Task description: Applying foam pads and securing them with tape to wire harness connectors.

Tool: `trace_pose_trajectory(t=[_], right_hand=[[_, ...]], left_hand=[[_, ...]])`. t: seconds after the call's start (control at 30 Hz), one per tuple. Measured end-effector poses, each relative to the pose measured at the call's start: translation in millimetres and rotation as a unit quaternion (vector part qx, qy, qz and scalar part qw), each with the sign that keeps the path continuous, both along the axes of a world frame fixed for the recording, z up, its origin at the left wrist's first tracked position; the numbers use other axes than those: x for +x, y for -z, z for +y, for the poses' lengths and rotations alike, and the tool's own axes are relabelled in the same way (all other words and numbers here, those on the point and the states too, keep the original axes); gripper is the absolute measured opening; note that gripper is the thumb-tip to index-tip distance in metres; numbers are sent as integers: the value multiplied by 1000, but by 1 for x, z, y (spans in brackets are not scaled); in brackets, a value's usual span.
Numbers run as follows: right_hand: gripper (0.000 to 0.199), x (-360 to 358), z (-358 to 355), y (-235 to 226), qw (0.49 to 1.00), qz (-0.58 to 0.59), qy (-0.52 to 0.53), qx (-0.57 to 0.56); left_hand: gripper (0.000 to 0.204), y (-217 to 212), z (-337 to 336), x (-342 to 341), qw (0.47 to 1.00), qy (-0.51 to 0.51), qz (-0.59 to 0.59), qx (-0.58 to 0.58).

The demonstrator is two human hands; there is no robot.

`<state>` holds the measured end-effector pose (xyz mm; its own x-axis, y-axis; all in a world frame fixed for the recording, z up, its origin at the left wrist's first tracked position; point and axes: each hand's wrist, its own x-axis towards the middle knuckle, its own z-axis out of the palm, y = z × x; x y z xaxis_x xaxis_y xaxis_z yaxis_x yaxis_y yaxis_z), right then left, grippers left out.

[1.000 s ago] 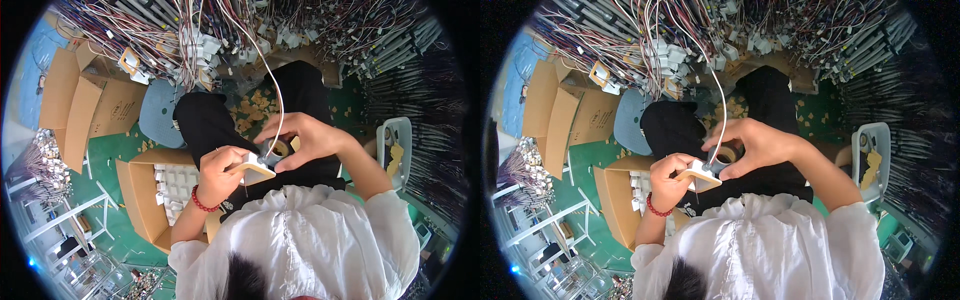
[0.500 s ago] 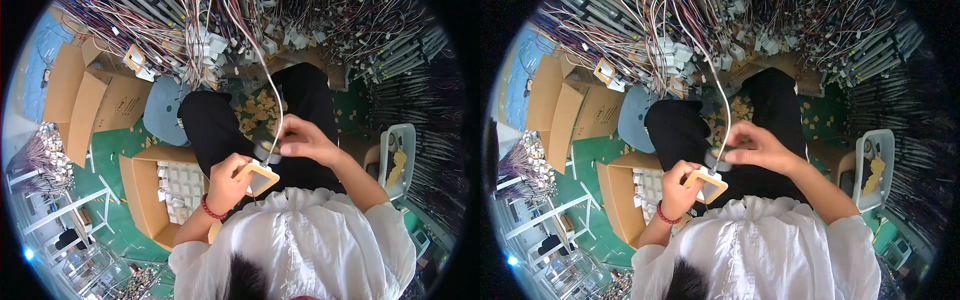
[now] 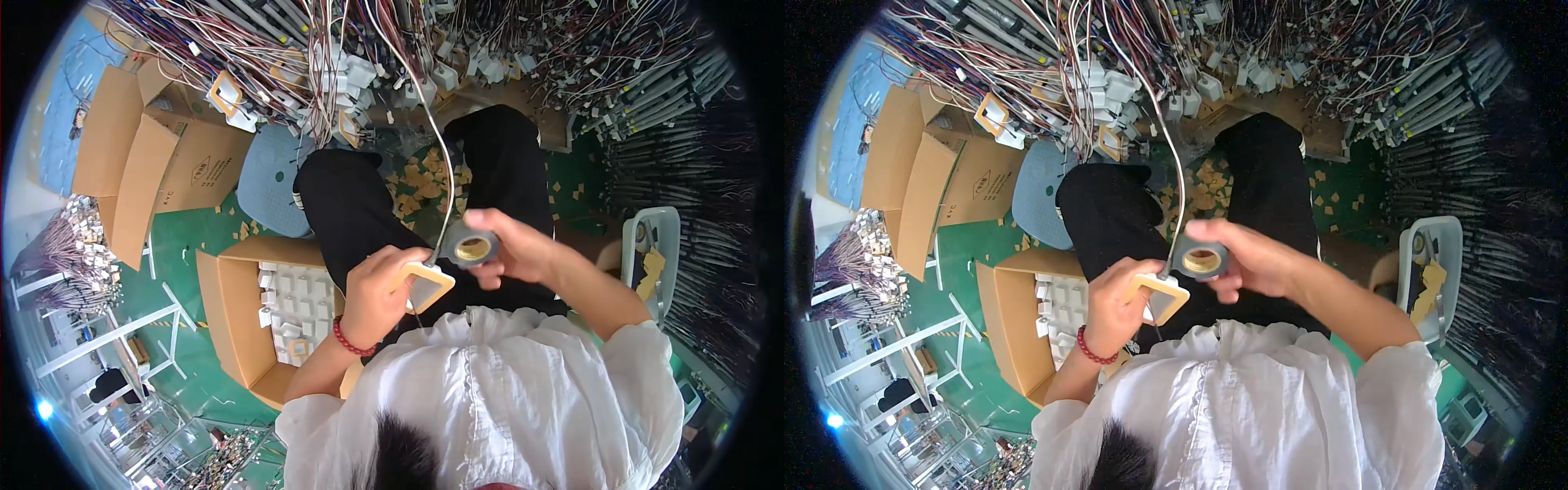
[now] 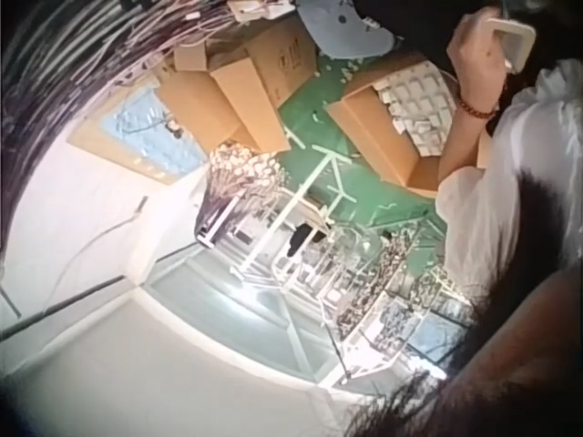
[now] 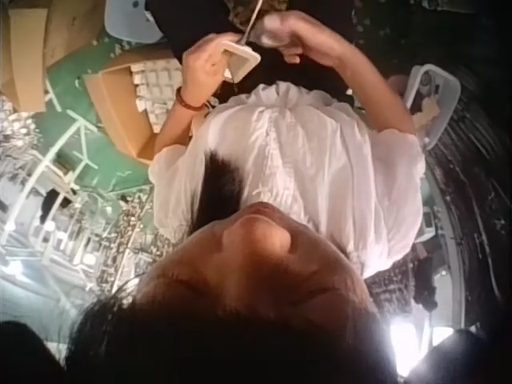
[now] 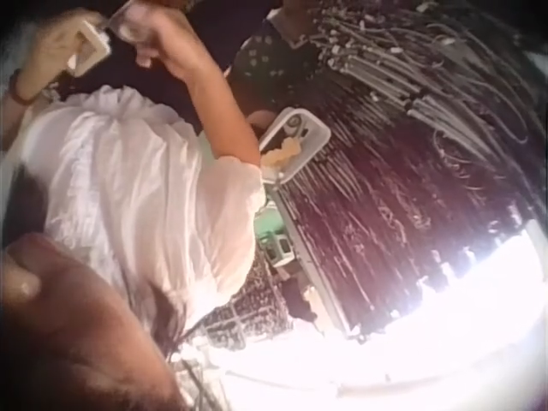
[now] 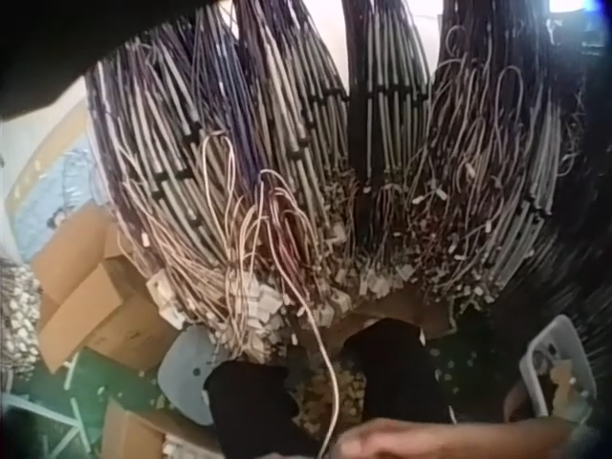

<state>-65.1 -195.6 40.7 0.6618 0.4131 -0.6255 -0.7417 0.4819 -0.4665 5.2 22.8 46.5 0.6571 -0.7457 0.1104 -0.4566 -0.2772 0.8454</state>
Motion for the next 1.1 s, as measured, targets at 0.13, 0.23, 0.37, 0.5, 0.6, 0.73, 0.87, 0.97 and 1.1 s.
trace_pose_trajectory(t=[0.13, 0.23, 0.37, 0.5, 0.6, 0.73, 0.87, 0.97, 1.1], right_hand=[[82, -7, 2, -5, 987, -87, 94, 101], [52, -8, 0, 39, 946, -247, 193, -79], [68, 10, 16, 28, 948, -304, 83, 47], [34, 24, -1, 11, 901, -402, -83, -144], [26, 16, -5, 11, 923, -331, -116, -158], [17, 8, 2, 6, 976, -191, -22, -104], [16, 8, 2, 5, 978, -152, -3, -141], [15, -2, -3, -3, 992, -98, -40, -65], [12, -21, -36, -48, 952, -258, -161, -20]], left_hand=[[26, 4, 5, 1, 997, 2, 72, 14], [20, 7, 10, -4, 936, -32, 350, -31], [24, 14, 10, -5, 892, 30, 450, -36], [24, 7, 12, -3, 868, 17, 490, -81], [23, 7, 13, 1, 895, 2, 445, -35], [17, 3, 2, 2, 975, -10, 222, 8], [26, 6, -9, 7, 986, 15, -164, 14], [25, 3, -12, 19, 951, 63, -302, 17], [17, 27, 16, 74, 937, -122, -308, 108]])
